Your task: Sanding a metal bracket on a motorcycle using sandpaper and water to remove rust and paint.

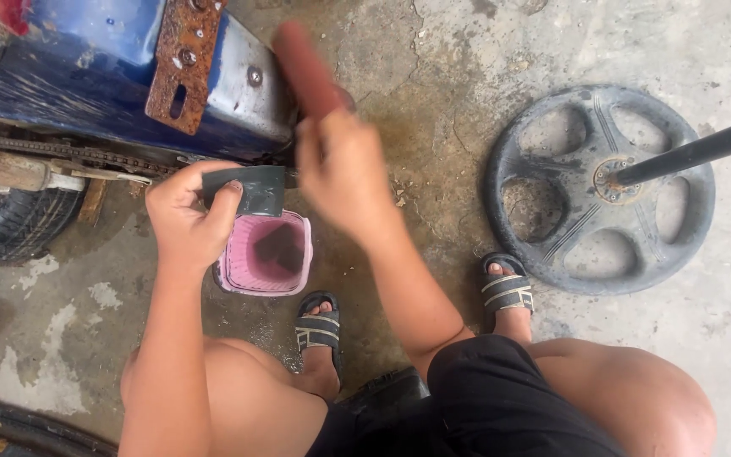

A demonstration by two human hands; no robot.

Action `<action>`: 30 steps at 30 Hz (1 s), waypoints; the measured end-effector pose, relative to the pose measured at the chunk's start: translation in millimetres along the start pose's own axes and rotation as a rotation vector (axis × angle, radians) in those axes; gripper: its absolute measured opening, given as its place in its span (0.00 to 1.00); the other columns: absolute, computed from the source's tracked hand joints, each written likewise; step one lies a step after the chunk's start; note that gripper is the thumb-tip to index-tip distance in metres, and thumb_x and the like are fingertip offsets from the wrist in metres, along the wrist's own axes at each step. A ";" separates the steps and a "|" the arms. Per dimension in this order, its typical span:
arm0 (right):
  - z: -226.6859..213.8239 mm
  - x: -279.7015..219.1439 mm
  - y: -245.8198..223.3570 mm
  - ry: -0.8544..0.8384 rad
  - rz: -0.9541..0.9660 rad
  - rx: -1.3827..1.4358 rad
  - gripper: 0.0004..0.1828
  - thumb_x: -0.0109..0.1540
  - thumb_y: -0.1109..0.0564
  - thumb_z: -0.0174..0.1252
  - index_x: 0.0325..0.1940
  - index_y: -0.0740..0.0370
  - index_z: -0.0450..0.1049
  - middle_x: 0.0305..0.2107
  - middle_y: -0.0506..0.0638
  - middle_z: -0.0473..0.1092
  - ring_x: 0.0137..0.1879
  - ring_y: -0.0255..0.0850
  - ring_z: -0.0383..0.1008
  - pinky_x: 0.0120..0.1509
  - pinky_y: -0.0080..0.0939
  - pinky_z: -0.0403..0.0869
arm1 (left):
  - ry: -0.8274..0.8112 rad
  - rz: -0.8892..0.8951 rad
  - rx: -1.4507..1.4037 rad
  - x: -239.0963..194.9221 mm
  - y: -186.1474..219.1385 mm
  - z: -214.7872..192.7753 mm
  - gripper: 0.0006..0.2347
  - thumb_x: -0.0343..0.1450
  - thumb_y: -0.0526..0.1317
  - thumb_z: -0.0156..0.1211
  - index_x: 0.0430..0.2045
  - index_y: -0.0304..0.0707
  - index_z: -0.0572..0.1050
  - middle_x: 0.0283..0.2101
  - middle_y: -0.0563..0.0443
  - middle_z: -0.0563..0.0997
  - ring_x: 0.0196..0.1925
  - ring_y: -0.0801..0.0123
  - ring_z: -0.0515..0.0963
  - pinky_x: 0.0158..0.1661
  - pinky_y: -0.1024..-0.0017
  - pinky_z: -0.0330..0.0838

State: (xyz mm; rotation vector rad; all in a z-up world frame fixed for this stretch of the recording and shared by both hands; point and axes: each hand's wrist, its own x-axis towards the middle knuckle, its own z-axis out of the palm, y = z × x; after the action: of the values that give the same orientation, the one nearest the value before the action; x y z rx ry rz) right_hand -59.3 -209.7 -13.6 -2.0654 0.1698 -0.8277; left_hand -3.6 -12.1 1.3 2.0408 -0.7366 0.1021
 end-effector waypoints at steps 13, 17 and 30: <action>17.3 -25.3 -49.8 0.002 0.082 0.091 0.34 0.71 0.43 0.51 0.76 0.62 0.57 0.71 0.68 0.63 0.80 0.57 0.62 0.85 0.71 0.55 | -0.022 -0.030 0.020 -3.1 3.0 -12.0 0.08 0.70 0.26 0.55 0.36 0.30 0.81 0.37 0.48 0.84 0.38 0.72 0.80 0.41 0.75 0.74; 29.0 -27.8 -37.3 0.061 0.029 0.101 0.28 0.74 0.50 0.48 0.78 0.59 0.56 0.75 0.57 0.59 0.83 0.50 0.62 0.90 0.69 0.56 | -0.021 0.011 0.024 -3.8 4.3 -7.0 0.09 0.68 0.25 0.54 0.36 0.29 0.82 0.34 0.50 0.84 0.34 0.76 0.76 0.39 0.76 0.72; -12.0 -4.2 -58.5 -0.007 0.042 0.021 0.26 0.75 0.38 0.43 0.78 0.37 0.56 0.67 0.41 0.72 0.51 0.50 0.79 0.62 0.50 0.71 | -0.064 0.104 0.093 -2.9 8.2 -5.4 0.09 0.67 0.27 0.55 0.37 0.32 0.82 0.34 0.50 0.84 0.33 0.75 0.78 0.38 0.74 0.72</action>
State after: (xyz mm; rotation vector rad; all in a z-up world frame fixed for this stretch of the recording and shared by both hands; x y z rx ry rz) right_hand -80.4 -180.9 34.4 -2.0377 0.1993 -0.7930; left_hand -9.3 -9.6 9.4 2.1016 -0.8930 0.1328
